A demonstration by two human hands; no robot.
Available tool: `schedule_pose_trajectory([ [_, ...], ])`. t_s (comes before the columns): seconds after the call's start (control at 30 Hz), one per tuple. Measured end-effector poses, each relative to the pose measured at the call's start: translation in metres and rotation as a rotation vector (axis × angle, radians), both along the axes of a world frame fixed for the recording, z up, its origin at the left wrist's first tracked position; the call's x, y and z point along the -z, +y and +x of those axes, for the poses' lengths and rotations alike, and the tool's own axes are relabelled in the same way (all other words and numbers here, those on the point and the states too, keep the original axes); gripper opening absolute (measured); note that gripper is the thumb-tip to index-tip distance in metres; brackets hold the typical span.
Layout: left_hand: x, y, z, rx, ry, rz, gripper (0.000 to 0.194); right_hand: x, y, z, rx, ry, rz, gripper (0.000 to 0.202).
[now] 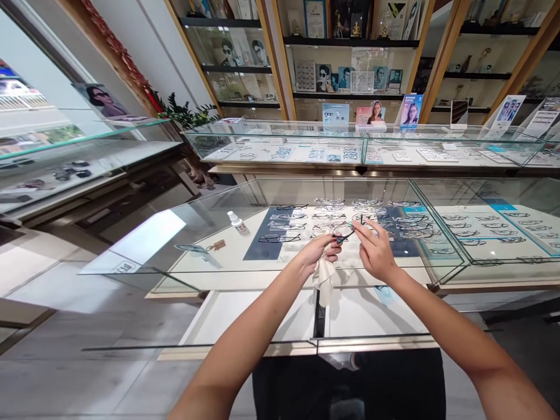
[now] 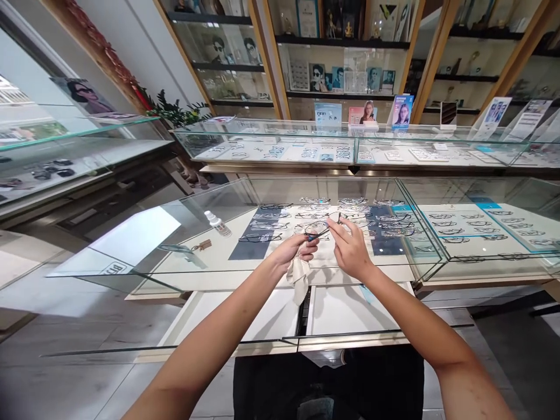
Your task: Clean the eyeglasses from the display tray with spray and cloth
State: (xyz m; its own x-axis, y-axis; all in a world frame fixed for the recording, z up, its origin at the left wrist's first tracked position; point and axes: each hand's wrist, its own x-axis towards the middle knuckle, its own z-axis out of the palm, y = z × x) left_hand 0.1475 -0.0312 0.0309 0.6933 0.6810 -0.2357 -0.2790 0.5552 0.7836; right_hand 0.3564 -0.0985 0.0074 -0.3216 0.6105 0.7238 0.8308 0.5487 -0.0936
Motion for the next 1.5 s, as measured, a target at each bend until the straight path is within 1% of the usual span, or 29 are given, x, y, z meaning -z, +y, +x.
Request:
schedule_pose_trajectory([
  [0.17,0.003,-0.001,-0.002,-0.015,-0.019,-0.038,0.038,0.009,-0.007,0.002,0.021,0.01,0.066,0.061],
  [0.27,0.008,0.002,-0.001,-0.008,-0.013,-0.033,0.04,0.01,-0.008,0.002,0.045,0.023,0.143,0.062],
  [0.37,0.012,0.005,0.001,0.034,0.004,-0.028,0.041,0.008,-0.009,0.001,0.034,0.013,0.182,0.061],
  [0.5,0.015,0.004,0.005,0.103,0.022,-0.017,0.04,0.007,-0.011,-0.003,0.005,-0.034,0.17,0.061],
  [0.67,0.013,-0.001,0.007,0.135,0.03,0.009,0.048,0.007,-0.012,-0.006,-0.022,-0.069,0.15,0.059],
  [0.8,0.012,-0.002,0.005,0.131,0.055,0.043,0.055,0.009,-0.012,-0.007,-0.06,-0.069,0.155,0.061],
  [0.93,0.015,0.0,0.005,0.121,0.076,0.075,0.059,0.012,-0.012,-0.006,-0.09,-0.07,0.089,0.064],
  [1.03,0.021,0.002,0.006,0.103,0.087,0.114,0.057,0.013,-0.012,-0.006,-0.117,-0.069,0.047,0.065],
  [1.17,0.026,0.004,0.005,0.062,0.101,0.182,0.053,0.015,-0.012,-0.008,-0.139,-0.026,0.054,0.065],
  [1.23,0.026,0.004,0.005,0.037,0.112,0.218,0.053,0.016,-0.013,-0.01,-0.122,0.064,0.058,0.058],
  [1.27,0.025,0.004,0.004,0.024,0.121,0.237,0.053,0.015,-0.013,-0.011,-0.11,0.142,0.046,0.052],
  [1.3,0.025,0.004,0.004,0.012,0.133,0.255,0.053,0.014,-0.013,-0.012,-0.103,0.24,0.007,0.044],
  [1.33,0.024,0.004,0.004,0.002,0.148,0.274,0.051,0.012,-0.012,-0.014,-0.11,0.362,-0.066,0.035],
  [1.4,0.023,0.004,0.004,-0.01,0.179,0.307,0.047,0.008,-0.009,-0.015,-0.18,0.688,-0.335,0.021],
  [1.47,0.022,0.003,0.005,-0.018,0.204,0.333,0.043,0.005,-0.005,-0.017,-0.277,0.988,-0.624,0.02],
  [1.5,0.022,0.003,0.006,-0.021,0.211,0.343,0.043,0.004,-0.003,-0.017,-0.311,1.094,-0.726,0.024],
])
